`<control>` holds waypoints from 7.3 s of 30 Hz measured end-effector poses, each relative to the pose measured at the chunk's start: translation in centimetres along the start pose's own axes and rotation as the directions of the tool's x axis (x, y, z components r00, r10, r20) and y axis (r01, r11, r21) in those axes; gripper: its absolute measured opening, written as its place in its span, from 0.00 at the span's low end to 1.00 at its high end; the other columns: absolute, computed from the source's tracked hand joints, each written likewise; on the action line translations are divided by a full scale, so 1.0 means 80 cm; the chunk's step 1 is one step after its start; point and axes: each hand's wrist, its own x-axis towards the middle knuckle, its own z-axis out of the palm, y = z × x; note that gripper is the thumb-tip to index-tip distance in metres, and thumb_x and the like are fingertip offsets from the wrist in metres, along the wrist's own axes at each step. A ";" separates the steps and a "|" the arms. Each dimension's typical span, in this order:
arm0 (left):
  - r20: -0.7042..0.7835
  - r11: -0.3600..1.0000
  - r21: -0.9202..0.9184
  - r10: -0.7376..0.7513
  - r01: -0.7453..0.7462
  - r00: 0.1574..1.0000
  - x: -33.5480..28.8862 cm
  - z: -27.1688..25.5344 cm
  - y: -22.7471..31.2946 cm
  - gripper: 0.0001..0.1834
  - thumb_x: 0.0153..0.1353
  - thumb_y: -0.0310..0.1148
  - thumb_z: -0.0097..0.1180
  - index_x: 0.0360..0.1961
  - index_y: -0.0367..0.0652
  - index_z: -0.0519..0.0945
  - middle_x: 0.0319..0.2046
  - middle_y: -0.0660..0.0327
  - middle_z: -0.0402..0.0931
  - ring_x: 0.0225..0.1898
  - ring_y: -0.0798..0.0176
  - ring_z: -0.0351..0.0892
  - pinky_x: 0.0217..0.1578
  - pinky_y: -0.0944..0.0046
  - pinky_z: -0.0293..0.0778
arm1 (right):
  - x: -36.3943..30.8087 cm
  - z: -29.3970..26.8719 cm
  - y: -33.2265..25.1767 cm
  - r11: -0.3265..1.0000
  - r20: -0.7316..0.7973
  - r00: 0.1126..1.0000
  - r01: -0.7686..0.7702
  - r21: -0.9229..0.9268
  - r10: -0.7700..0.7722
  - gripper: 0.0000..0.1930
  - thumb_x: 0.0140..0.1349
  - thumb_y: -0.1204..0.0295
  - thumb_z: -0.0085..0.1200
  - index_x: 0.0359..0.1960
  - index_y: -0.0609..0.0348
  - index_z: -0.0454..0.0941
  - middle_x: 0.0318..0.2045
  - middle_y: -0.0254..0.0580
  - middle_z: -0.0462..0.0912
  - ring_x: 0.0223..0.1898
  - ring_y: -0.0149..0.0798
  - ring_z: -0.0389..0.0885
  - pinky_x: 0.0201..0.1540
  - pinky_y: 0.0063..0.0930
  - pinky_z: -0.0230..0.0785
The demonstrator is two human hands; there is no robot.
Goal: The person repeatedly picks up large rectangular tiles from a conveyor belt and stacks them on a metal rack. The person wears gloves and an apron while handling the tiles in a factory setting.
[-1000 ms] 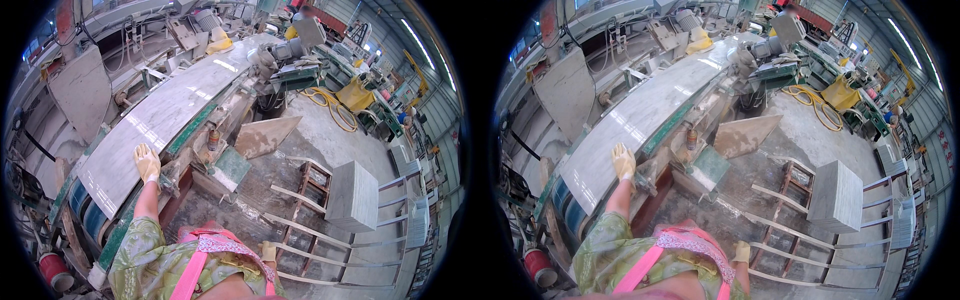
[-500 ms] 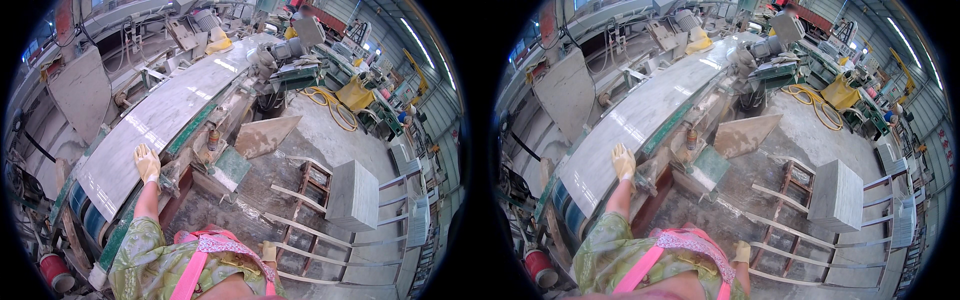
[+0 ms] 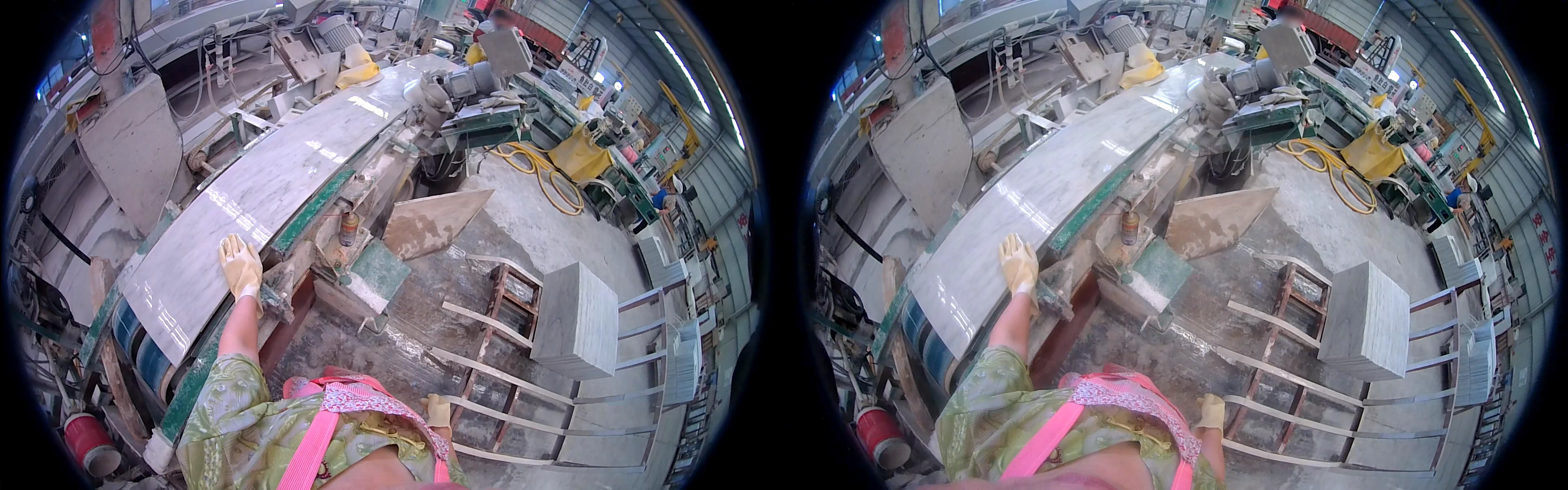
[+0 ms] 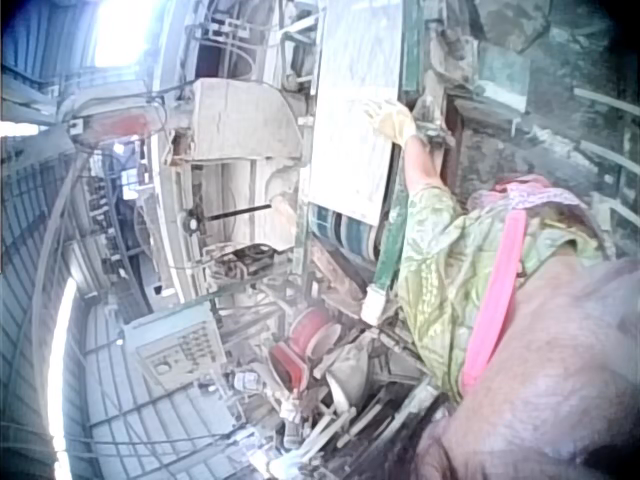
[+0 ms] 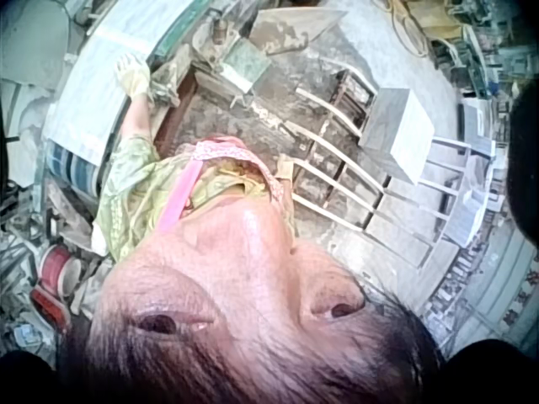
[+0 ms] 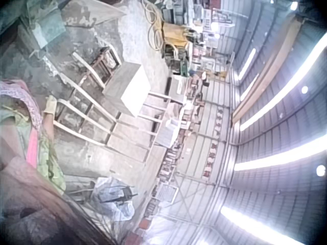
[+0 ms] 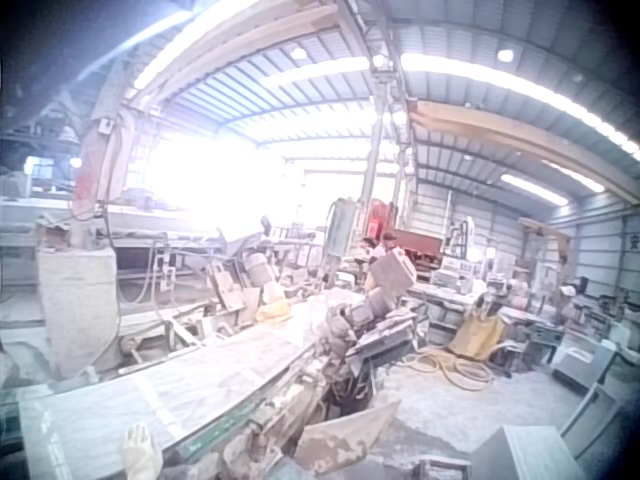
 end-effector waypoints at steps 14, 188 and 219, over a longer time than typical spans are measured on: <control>0.055 1.000 0.013 -0.012 0.011 0.998 0.000 -0.004 0.001 0.27 0.68 0.40 0.33 0.58 0.30 0.68 0.62 0.48 0.65 0.66 0.52 0.58 0.68 0.52 0.44 | 0.007 0.002 0.010 0.999 0.007 0.999 0.040 -0.005 -0.040 0.20 0.60 0.64 0.45 0.41 0.73 0.77 0.28 0.55 0.84 0.29 0.44 0.83 0.34 0.35 0.76; 0.045 0.223 -0.122 -0.972 0.967 0.230 -0.225 -0.087 -0.485 0.40 0.70 0.54 0.19 0.37 0.31 0.80 0.37 0.39 0.78 0.43 0.37 0.78 0.46 0.45 0.72 | 0.027 0.371 -0.375 0.884 0.513 0.726 0.314 0.346 -0.458 0.19 0.66 0.61 0.45 0.46 0.66 0.76 0.37 0.51 0.83 0.38 0.42 0.83 0.41 0.32 0.75; -0.035 0.526 -0.176 -0.848 0.832 0.529 -0.296 -0.115 -0.532 0.31 0.64 0.51 0.40 0.53 0.32 0.72 0.48 0.42 0.74 0.56 0.47 0.70 0.58 0.57 0.63 | -0.182 0.475 -0.631 0.783 0.817 0.524 0.602 -0.155 -0.241 0.23 0.66 0.56 0.51 0.49 0.67 0.74 0.44 0.43 0.79 0.42 0.36 0.77 0.47 0.30 0.71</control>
